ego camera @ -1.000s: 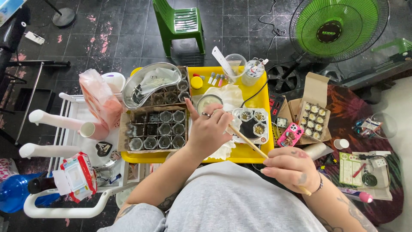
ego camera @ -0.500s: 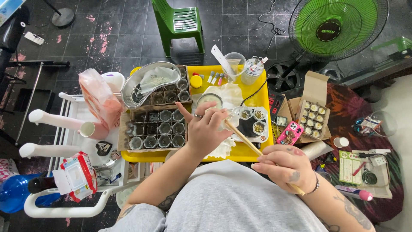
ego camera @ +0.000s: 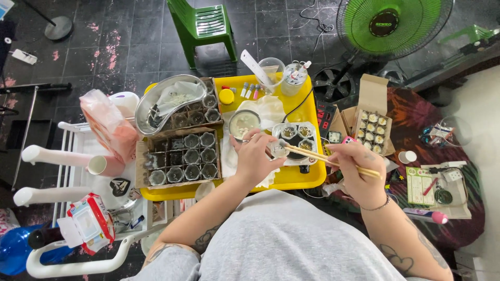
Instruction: Placing wicks into small glass jars using chopsticks and melted wax.
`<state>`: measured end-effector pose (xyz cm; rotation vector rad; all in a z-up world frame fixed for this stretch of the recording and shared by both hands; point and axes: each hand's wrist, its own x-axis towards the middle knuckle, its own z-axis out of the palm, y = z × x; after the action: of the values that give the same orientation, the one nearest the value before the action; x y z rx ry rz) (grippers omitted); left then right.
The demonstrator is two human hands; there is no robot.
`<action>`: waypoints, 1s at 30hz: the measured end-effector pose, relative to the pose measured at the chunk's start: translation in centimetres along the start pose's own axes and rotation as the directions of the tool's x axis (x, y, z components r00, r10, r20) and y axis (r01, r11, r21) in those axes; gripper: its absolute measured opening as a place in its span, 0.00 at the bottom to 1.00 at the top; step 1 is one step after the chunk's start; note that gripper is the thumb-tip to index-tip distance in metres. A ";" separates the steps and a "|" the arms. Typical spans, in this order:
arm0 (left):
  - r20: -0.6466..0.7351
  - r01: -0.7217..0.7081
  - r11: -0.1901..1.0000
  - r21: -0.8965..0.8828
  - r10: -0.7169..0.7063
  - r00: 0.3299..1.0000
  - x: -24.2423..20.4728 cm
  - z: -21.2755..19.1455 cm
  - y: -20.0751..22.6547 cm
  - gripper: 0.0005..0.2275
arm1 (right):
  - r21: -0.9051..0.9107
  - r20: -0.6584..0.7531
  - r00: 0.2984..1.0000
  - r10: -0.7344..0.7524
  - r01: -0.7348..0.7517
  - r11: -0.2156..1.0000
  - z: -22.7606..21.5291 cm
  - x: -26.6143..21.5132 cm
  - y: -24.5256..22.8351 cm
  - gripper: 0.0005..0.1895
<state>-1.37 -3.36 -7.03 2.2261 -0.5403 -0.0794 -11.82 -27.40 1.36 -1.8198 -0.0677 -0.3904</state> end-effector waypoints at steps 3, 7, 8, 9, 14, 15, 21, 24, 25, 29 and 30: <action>-0.045 -0.031 0.990 0.136 0.038 0.998 0.6 1.4 0.8 0.22 | -0.041 0.043 0.998 0.039 -0.037 0.998 -0.2 0.1 0.5 0.12; -0.010 -0.020 0.974 0.224 0.023 1.000 1.1 3.2 0.6 0.22 | -0.060 0.039 0.998 0.053 -0.050 0.997 -0.5 -0.2 2.5 0.12; -0.016 -0.027 0.972 0.234 0.032 0.999 1.2 3.5 0.6 0.22 | -0.066 0.037 0.996 0.076 -0.074 0.995 -0.6 -0.2 2.8 0.12; -0.023 -0.032 0.969 0.245 0.039 0.999 1.2 3.8 0.5 0.22 | -0.071 0.037 0.994 0.099 -0.097 0.993 -0.6 -0.1 3.2 0.12; -0.028 -0.075 0.952 0.297 0.088 0.996 1.0 4.8 -0.2 0.23 | -0.019 0.034 0.987 0.157 -0.156 0.988 -0.4 -0.1 3.6 0.12; -0.030 -0.088 0.950 0.300 0.101 0.994 0.9 5.0 -0.4 0.24 | -0.026 0.046 0.986 0.161 -0.159 0.987 -0.4 -0.1 3.5 0.12; -0.063 -0.156 0.934 0.323 0.186 0.981 1.0 5.0 -0.9 0.24 | -0.041 0.030 0.993 0.117 -0.116 0.992 -0.6 0.5 3.9 0.11; -0.079 -0.186 0.916 0.356 0.228 0.970 1.3 5.3 -1.5 0.25 | -0.020 0.031 0.988 0.151 -0.151 0.988 -0.6 0.5 4.1 0.12; -0.079 -0.186 0.916 0.356 0.228 0.971 1.3 5.4 -1.7 0.25 | -0.020 0.031 0.988 0.152 -0.151 0.988 -0.7 0.6 4.2 0.12; -0.096 -0.259 0.858 0.443 0.333 0.938 1.5 5.8 -2.2 0.27 | -0.027 0.043 0.985 0.165 -0.164 0.986 -1.0 0.9 4.3 0.12; -0.101 -0.269 0.844 0.465 0.352 0.931 1.6 5.9 -2.4 0.28 | -0.023 0.044 0.987 0.157 -0.156 0.987 -1.0 1.1 4.2 0.12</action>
<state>-0.45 -6.88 -12.45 2.5142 -0.8823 0.4612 -10.01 -29.74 -2.00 -1.8392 0.0478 -0.2387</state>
